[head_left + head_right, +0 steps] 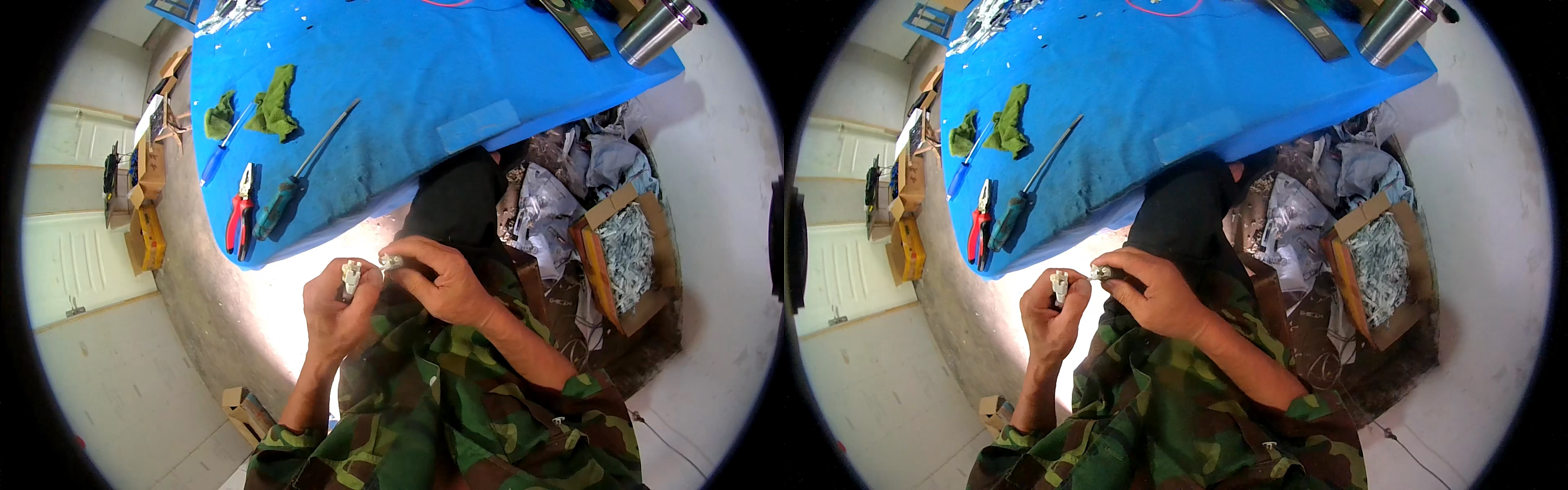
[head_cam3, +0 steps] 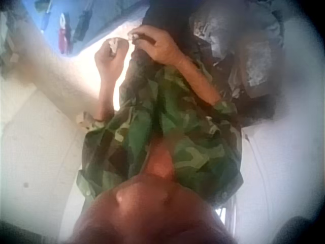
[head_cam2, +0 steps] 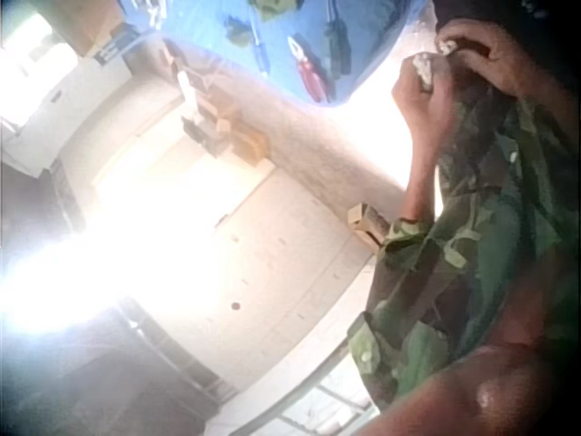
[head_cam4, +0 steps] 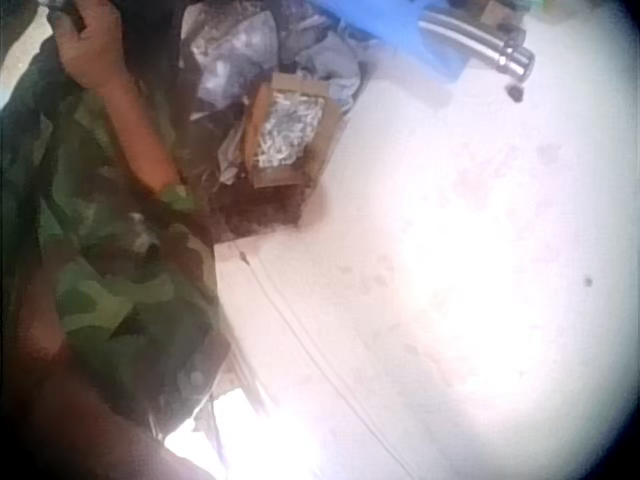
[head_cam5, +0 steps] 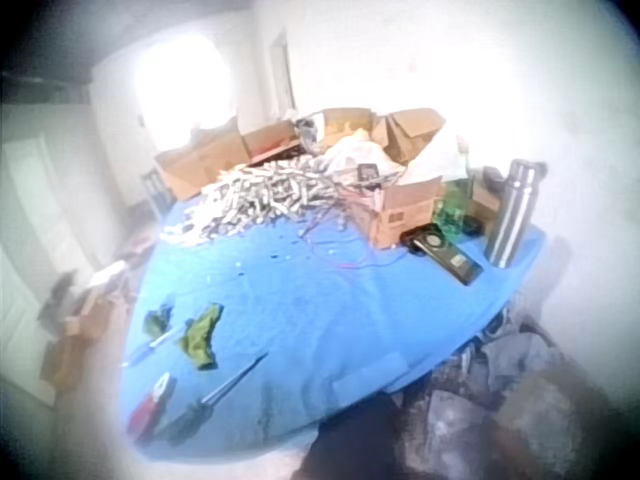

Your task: The person assembles small metal components, using pliers and a screwdriver to adjust and secure parts, and wipes a component with a cloth.

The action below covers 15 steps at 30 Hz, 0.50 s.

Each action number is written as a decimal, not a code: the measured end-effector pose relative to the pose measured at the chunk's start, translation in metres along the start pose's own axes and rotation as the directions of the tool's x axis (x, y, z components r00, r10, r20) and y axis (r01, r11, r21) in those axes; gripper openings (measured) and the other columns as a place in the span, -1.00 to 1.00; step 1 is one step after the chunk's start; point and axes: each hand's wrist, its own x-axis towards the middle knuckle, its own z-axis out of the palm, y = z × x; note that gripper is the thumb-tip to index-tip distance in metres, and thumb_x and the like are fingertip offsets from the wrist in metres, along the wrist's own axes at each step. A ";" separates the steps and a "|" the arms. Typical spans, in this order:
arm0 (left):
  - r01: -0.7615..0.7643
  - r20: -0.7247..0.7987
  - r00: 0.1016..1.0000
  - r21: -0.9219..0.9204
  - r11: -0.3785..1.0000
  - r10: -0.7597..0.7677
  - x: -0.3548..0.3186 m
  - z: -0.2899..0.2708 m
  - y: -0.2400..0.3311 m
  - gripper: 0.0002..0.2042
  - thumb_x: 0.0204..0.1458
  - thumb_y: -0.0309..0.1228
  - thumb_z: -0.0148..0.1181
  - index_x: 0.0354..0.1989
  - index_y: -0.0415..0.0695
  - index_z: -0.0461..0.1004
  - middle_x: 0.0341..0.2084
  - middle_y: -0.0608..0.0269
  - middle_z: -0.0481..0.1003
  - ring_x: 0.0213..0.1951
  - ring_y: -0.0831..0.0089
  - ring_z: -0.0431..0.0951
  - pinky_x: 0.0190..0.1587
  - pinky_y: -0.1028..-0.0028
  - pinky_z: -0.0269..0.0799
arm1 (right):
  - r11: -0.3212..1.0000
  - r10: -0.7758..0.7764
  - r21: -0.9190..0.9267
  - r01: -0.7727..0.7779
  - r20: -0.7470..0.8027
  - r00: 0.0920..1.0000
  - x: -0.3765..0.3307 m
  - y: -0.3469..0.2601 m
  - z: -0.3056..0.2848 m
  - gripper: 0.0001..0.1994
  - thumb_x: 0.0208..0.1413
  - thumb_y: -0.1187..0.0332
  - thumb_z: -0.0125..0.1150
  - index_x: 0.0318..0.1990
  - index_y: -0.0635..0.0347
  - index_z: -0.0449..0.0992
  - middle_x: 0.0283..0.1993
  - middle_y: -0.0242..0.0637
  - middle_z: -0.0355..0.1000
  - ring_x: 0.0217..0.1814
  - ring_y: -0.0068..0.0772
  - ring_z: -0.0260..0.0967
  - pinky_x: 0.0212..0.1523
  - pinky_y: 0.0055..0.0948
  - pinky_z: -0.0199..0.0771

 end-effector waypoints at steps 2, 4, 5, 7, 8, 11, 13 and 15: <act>0.101 0.026 0.995 -0.146 0.984 -0.099 0.001 -0.001 -0.002 -0.94 0.17 -0.52 0.28 -0.28 -0.26 0.59 -0.52 0.38 0.53 -0.50 0.64 0.45 -0.44 0.55 0.37 | 0.999 0.004 -0.035 -0.004 0.002 1.000 0.001 -0.007 -0.001 -0.73 0.30 0.55 0.26 0.13 0.34 0.56 -0.14 -0.22 0.55 -0.16 -0.48 0.49 -0.09 -0.44 0.52; 0.189 0.064 0.982 -0.234 0.954 -0.179 0.005 -0.005 -0.005 -0.88 0.21 -0.45 0.27 -0.28 -0.26 0.57 -0.53 0.43 0.48 -0.55 0.67 0.36 -0.50 0.60 0.24 | 0.975 0.179 0.124 -0.185 0.055 0.982 -0.003 -0.015 -0.001 -0.72 0.27 0.56 0.28 0.11 0.36 0.56 -0.16 -0.13 0.55 -0.19 -0.37 0.51 -0.11 -0.39 0.52; 0.237 0.103 0.971 -0.316 0.919 -0.215 0.005 -0.006 -0.007 -0.87 0.22 -0.43 0.27 -0.26 -0.27 0.56 -0.54 0.43 0.46 -0.56 0.69 0.34 -0.52 0.61 0.20 | 0.986 0.139 0.093 -0.141 0.030 0.990 -0.003 -0.014 0.000 -0.72 0.27 0.55 0.28 0.11 0.37 0.56 -0.17 -0.12 0.55 -0.20 -0.33 0.51 -0.12 -0.38 0.52; 0.332 0.185 0.943 -0.464 0.821 -0.276 0.005 -0.008 -0.013 -0.83 0.23 -0.40 0.28 -0.24 -0.28 0.54 -0.55 0.45 0.43 -0.58 0.73 0.28 -0.55 0.63 0.13 | 0.998 0.054 0.029 -0.053 -0.014 0.998 -0.002 -0.010 0.005 -0.71 0.27 0.53 0.29 0.12 0.39 0.55 -0.19 -0.10 0.55 -0.23 -0.27 0.52 -0.14 -0.37 0.52; 0.325 0.180 0.946 -0.480 0.815 -0.271 0.005 -0.006 -0.013 -0.80 0.24 -0.36 0.29 -0.20 -0.28 0.51 -0.57 0.47 0.39 -0.60 0.75 0.21 -0.58 0.63 0.02 | 1.000 0.003 -0.008 -0.003 -0.022 1.000 -0.001 -0.009 0.005 -0.71 0.28 0.51 0.29 0.11 0.39 0.55 -0.20 -0.09 0.55 -0.23 -0.26 0.52 -0.15 -0.36 0.52; 0.317 0.170 0.948 -0.508 0.801 -0.268 0.004 -0.006 -0.014 -0.77 0.26 -0.33 0.31 -0.19 -0.28 0.52 -0.58 0.46 0.39 -0.62 0.75 0.22 -0.59 0.63 0.02 | 0.998 -0.049 -0.050 0.048 -0.012 0.999 -0.001 -0.009 0.005 -0.72 0.32 0.47 0.28 0.12 0.40 0.54 -0.24 -0.12 0.55 -0.26 -0.30 0.50 -0.18 -0.37 0.51; 0.326 0.185 0.945 -0.551 0.768 -0.268 0.002 -0.006 -0.018 -0.77 0.27 -0.32 0.31 -0.19 -0.27 0.52 -0.59 0.46 0.39 -0.62 0.75 0.21 -0.59 0.63 0.02 | 0.999 0.044 0.016 -0.045 0.036 0.998 -0.002 -0.012 0.003 -0.72 0.36 0.43 0.25 0.12 0.39 0.54 -0.28 -0.20 0.53 -0.28 -0.40 0.48 -0.20 -0.42 0.49; 0.330 0.194 0.944 -0.575 0.748 -0.267 0.002 -0.006 -0.020 -0.78 0.28 -0.32 0.30 -0.19 -0.27 0.53 -0.60 0.47 0.38 -0.63 0.75 0.21 -0.60 0.63 0.02 | 0.974 0.166 0.140 -0.176 0.077 0.983 -0.004 -0.017 0.002 -0.74 0.40 0.39 0.22 0.11 0.37 0.54 -0.30 -0.31 0.51 -0.31 -0.53 0.43 -0.25 -0.47 0.45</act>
